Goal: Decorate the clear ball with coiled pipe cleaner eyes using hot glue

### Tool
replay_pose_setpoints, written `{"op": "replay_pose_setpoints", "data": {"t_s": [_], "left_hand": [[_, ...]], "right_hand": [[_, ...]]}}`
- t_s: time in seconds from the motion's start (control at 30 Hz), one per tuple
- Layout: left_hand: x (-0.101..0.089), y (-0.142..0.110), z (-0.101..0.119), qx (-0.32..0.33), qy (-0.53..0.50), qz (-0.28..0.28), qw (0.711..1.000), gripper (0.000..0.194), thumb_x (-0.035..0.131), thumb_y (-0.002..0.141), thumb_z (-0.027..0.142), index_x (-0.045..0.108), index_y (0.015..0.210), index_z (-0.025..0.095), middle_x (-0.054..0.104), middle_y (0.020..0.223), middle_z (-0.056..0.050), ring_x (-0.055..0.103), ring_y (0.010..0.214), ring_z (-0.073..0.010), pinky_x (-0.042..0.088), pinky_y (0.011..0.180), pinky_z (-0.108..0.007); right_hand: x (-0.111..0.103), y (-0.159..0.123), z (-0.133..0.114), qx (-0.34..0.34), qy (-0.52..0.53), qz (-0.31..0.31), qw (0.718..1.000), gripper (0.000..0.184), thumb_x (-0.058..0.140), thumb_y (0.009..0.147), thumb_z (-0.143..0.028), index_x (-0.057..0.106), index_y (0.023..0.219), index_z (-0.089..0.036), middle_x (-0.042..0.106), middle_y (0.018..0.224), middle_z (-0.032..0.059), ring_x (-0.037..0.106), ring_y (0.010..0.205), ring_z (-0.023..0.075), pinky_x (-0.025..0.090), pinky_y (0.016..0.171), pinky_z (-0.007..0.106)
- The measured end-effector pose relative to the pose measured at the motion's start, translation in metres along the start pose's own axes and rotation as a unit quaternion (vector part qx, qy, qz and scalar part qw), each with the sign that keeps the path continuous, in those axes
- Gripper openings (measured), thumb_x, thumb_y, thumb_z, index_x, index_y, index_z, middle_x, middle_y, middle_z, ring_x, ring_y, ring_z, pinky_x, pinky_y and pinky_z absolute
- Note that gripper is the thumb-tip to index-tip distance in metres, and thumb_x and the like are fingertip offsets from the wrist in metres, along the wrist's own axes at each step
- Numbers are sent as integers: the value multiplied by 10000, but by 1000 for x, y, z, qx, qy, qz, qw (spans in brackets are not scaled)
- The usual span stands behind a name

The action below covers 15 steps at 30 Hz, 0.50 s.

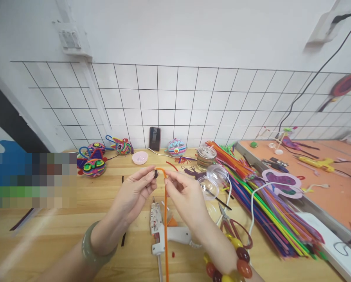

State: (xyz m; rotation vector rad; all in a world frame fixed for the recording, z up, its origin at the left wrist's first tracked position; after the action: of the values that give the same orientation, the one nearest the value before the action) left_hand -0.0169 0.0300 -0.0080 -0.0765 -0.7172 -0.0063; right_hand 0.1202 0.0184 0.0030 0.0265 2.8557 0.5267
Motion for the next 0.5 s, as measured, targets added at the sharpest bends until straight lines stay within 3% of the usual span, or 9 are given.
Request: {"op": "replay_pose_setpoints", "data": {"t_s": [0.23, 0.5], "left_hand": [[1, 1, 6, 9, -21, -5, 1000, 249, 749, 593, 84, 678, 827, 129, 686, 754, -31, 658, 733, -132, 516, 761, -252], [1, -1, 7, -6, -1, -14, 1000, 232, 739, 620, 118, 630, 824, 127, 706, 791, -68, 676, 789, -185, 518, 771, -293]], "right_hand": [[-8, 0, -1, -11, -8, 17, 1000, 281, 576, 790, -308, 650, 1018, -162, 625, 717, 33, 553, 562, 137, 468, 474, 259], [-5, 5, -10, -137, -123, -23, 983, 232, 511, 829, -195, 655, 1010, -197, 637, 853, 56, 583, 762, 178, 478, 653, 306]]}}
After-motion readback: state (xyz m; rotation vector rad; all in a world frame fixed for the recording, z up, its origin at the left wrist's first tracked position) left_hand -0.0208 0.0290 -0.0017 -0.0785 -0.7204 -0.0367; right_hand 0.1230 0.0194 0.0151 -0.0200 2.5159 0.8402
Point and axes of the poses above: each hand's wrist, its own y-axis towards the middle knuckle, its own x-axis out of the palm, z = x × y, the point moved 2 cm from there along y, towards the middle knuckle
